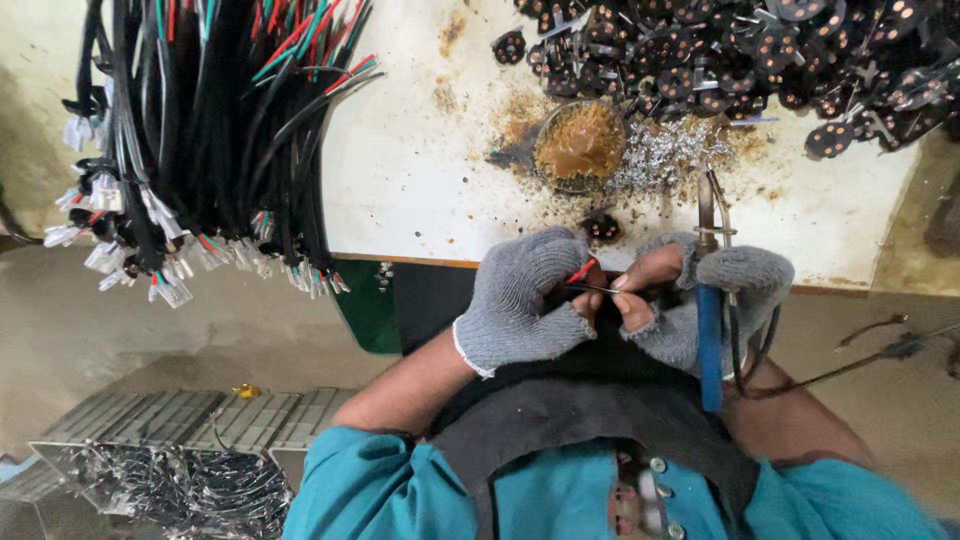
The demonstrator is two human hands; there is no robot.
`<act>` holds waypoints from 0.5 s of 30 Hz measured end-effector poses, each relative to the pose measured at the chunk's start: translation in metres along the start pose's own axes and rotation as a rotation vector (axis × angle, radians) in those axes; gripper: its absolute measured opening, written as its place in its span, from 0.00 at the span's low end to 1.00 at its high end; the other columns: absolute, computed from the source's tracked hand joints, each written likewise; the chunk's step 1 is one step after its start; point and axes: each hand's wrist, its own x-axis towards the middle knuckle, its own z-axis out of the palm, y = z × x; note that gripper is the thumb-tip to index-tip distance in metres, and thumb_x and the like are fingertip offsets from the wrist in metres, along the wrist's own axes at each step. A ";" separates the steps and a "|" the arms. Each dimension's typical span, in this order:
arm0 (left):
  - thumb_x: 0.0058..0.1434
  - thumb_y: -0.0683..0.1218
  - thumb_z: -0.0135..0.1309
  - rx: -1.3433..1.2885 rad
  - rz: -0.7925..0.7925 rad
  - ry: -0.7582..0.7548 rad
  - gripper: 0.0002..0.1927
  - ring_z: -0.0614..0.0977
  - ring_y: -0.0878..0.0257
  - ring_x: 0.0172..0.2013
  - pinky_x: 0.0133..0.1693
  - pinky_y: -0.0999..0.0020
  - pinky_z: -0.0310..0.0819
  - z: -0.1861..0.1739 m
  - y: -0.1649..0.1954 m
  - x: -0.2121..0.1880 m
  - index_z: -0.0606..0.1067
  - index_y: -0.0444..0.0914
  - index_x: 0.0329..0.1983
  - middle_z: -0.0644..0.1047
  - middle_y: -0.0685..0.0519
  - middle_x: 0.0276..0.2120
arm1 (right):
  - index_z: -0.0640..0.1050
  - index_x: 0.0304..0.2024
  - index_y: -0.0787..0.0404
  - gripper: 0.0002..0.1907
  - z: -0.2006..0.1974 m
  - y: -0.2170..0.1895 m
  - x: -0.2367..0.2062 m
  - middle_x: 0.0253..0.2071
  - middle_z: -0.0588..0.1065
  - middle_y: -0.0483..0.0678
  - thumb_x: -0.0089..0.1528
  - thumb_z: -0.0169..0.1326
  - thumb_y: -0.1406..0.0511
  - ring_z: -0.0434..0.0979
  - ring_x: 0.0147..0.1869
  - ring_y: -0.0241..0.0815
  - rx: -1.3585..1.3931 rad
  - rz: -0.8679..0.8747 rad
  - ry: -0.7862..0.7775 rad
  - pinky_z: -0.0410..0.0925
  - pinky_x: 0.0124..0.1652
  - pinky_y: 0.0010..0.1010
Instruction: The person solders red and green wire ends onto small black plug components at a workbench. They dip each wire tip into a container of rosin flux, hold the wire against the component terminal, and apply a soldering iron to solder the joint, setting finished parts aside with a growing pile of completed assemblies.
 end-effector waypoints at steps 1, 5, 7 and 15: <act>0.61 0.49 0.60 -0.020 -0.003 -0.014 0.07 0.80 0.49 0.34 0.36 0.59 0.72 -0.001 0.000 0.000 0.76 0.43 0.36 0.73 0.50 0.32 | 0.76 0.40 0.59 0.10 0.000 0.000 0.001 0.37 0.76 0.44 0.61 0.63 0.65 0.79 0.40 0.36 -0.020 -0.016 0.001 0.73 0.41 0.27; 0.60 0.49 0.64 0.097 0.057 0.028 0.09 0.78 0.48 0.32 0.33 0.58 0.69 0.001 -0.003 0.001 0.76 0.42 0.36 0.72 0.48 0.30 | 0.77 0.39 0.60 0.08 0.001 -0.006 -0.001 0.37 0.78 0.44 0.61 0.64 0.67 0.79 0.40 0.36 -0.018 -0.006 0.088 0.73 0.41 0.28; 0.59 0.48 0.66 0.179 0.114 0.059 0.10 0.77 0.47 0.30 0.32 0.56 0.66 0.003 -0.006 -0.001 0.75 0.42 0.34 0.71 0.47 0.29 | 0.78 0.38 0.59 0.06 0.001 -0.010 -0.002 0.36 0.78 0.44 0.61 0.63 0.68 0.79 0.40 0.36 -0.128 -0.066 0.126 0.73 0.41 0.28; 0.63 0.41 0.62 0.109 0.104 0.335 0.10 0.78 0.57 0.26 0.31 0.65 0.71 -0.024 0.010 -0.001 0.71 0.41 0.31 0.76 0.54 0.27 | 0.74 0.42 0.63 0.06 -0.001 -0.008 0.011 0.38 0.75 0.48 0.67 0.60 0.71 0.75 0.40 0.36 -0.027 -0.092 0.348 0.69 0.43 0.25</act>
